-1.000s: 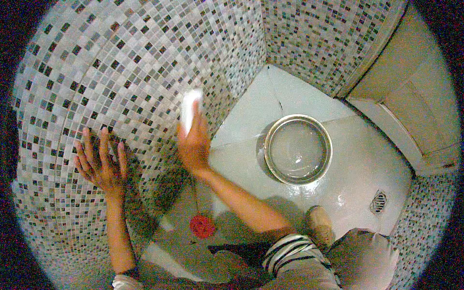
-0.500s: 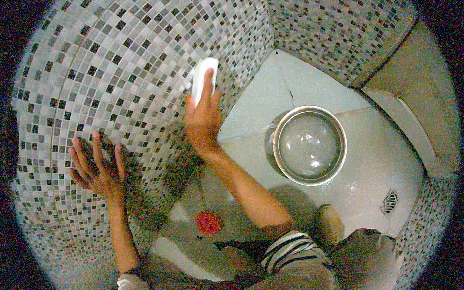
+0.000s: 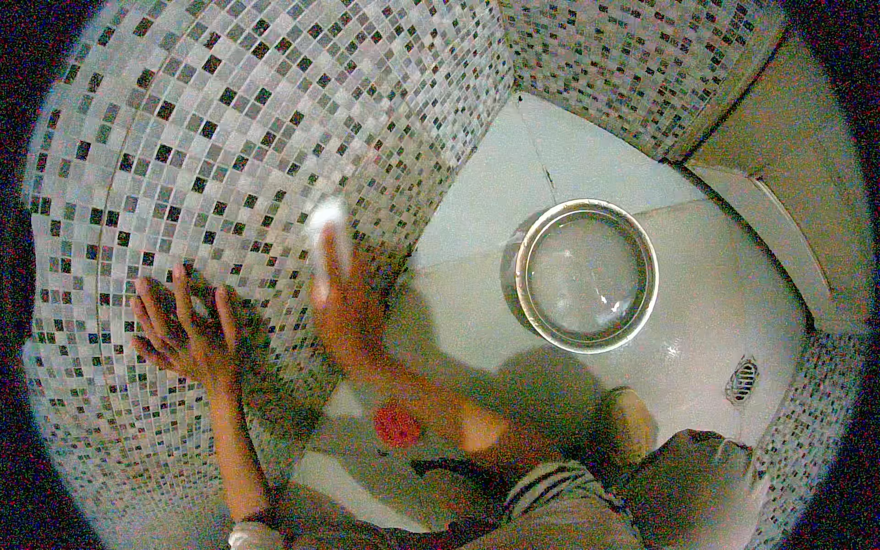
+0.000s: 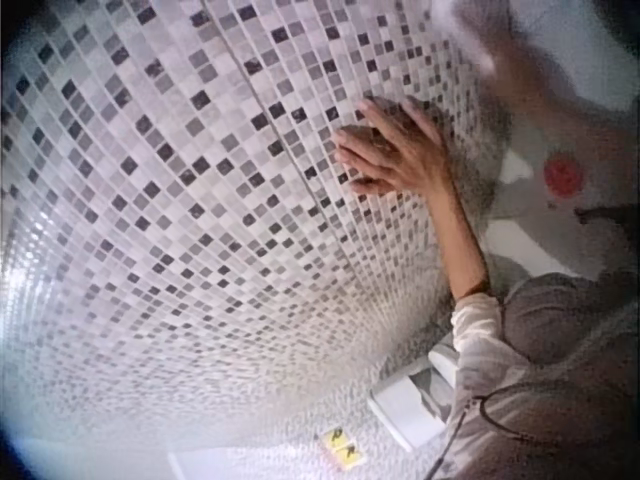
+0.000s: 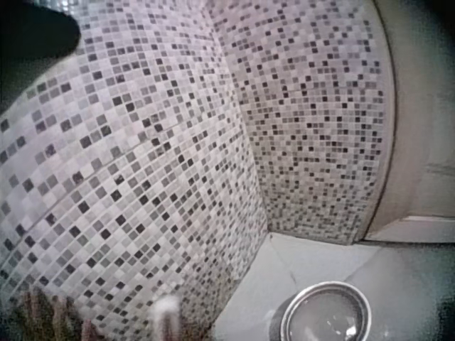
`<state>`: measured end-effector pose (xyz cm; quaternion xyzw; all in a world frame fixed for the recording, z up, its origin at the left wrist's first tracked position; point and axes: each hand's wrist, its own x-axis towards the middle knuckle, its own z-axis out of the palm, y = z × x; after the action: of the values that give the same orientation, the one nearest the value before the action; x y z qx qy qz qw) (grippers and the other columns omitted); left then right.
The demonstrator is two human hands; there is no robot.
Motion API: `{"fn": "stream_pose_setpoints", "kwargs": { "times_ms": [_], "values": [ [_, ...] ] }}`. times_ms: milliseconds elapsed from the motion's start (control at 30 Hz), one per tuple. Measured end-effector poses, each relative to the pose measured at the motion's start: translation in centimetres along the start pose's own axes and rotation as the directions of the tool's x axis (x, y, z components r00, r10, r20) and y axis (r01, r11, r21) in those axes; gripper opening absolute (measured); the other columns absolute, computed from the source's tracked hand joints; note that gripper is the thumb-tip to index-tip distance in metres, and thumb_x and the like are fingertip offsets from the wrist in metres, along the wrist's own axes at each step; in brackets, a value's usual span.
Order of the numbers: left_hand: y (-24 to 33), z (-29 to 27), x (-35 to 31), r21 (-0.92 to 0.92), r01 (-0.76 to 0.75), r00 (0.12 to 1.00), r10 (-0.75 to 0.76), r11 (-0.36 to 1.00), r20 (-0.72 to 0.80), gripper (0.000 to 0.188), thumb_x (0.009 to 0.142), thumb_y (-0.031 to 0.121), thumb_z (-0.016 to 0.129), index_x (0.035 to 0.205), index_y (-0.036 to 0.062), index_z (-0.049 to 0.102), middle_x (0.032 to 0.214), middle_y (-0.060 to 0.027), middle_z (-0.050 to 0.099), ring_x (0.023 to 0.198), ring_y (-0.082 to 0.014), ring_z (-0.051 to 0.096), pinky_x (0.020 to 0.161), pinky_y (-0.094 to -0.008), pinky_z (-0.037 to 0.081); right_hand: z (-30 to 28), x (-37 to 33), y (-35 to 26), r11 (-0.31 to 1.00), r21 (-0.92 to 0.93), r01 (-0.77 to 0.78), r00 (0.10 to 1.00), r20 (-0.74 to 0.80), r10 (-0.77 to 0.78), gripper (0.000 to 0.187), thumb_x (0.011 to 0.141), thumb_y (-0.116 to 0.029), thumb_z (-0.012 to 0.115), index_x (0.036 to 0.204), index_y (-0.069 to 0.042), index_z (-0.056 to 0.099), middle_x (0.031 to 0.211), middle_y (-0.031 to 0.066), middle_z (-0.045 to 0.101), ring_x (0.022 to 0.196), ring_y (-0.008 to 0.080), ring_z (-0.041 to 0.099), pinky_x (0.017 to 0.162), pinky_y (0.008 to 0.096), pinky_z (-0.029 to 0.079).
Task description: The person cleans a tiled wall by hand using a white sponge, dipping it into a metal bowl of water on the floor.
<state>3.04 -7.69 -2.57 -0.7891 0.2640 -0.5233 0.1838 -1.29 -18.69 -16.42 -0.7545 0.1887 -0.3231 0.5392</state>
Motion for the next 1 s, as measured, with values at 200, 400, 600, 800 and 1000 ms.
{"fn": "stream_pose_setpoints", "kwargs": {
  "times_ms": [200, 400, 600, 800, 1000],
  "values": [
    [-0.8, -0.4, -0.2, 0.020, -0.007, 1.000, 0.006, 1.000, 0.018, 0.047, 0.084, 0.047, 0.058, 0.124, 0.0226, 0.055, 0.140, -0.0113, 0.040, 0.133, -0.0260, 0.031, 0.112, -0.0448, 0.004, -2.6, 5.6, 0.2, 0.990, -0.092, -0.106, 0.981, 0.155, 0.120, 0.068, 0.083, -0.011, 0.057, 0.142, -0.010, 0.024, 0.099, 0.0244, 0.047, 0.083, 0.0415, 0.054, 0.068, 0.0490, 0.047],
    [-0.4, 0.2, -0.1, 0.016, -0.009, 1.000, 0.009, 1.000, -0.016, 0.048, 0.084, 0.048, 0.058, 0.124, 0.0225, 0.055, 0.141, -0.0109, 0.038, 0.133, -0.0259, 0.030, 0.112, -0.0446, 0.004, -0.3, 2.4, 0.5, 0.994, -0.110, -0.015, 1.000, -0.022, 0.013, 0.073, 0.080, -0.009, 0.060, 0.143, -0.013, 0.024, 0.102, 0.0255, 0.047, 0.085, 0.0426, 0.054, 0.068, 0.0477, 0.048],
    [-1.0, -0.4, -0.2, 0.053, -0.011, 1.000, 0.011, 0.999, 0.007, 0.047, 0.084, 0.047, 0.058, 0.124, 0.0221, 0.055, 0.141, -0.0116, 0.038, 0.133, -0.0261, 0.031, 0.112, -0.0443, 0.005, -3.3, 7.4, 1.6, 0.999, -0.040, 0.020, 0.997, 0.073, -0.017, 0.071, 0.080, -0.011, 0.059, 0.143, -0.012, 0.025, 0.105, 0.0265, 0.046, 0.091, 0.0473, 0.052, 0.073, 0.0498, 0.048],
    [-0.4, -0.1, 0.0, 0.038, -0.023, 1.000, 0.023, 0.999, 0.007, 0.048, 0.085, 0.047, 0.057, 0.125, 0.0221, 0.054, 0.140, -0.0117, 0.039, 0.132, -0.0263, 0.031, 0.112, -0.0441, 0.005, -2.2, 4.2, -0.4, 0.998, -0.068, 0.011, 0.999, -0.036, -0.013, 0.070, 0.080, -0.013, 0.060, 0.142, -0.012, 0.026, 0.103, 0.0249, 0.048, 0.086, 0.0442, 0.055, 0.071, 0.0472, 0.050],
    [-0.9, -0.6, -0.1, 0.027, -0.035, 0.999, 0.034, 0.999, 0.031, 0.049, 0.086, 0.044, 0.057, 0.129, 0.0195, 0.050, 0.143, -0.0112, 0.036, 0.134, -0.0268, 0.028, 0.111, -0.0448, 0.002, -4.1, 8.1, 0.6, 0.988, -0.155, -0.018, 0.996, 0.078, 0.030, 0.071, 0.081, -0.014, 0.060, 0.142, -0.013, 0.025, 0.102, 0.0238, 0.050, 0.081, 0.0409, 0.057, 0.069, 0.0463, 0.050]
  ]
}}
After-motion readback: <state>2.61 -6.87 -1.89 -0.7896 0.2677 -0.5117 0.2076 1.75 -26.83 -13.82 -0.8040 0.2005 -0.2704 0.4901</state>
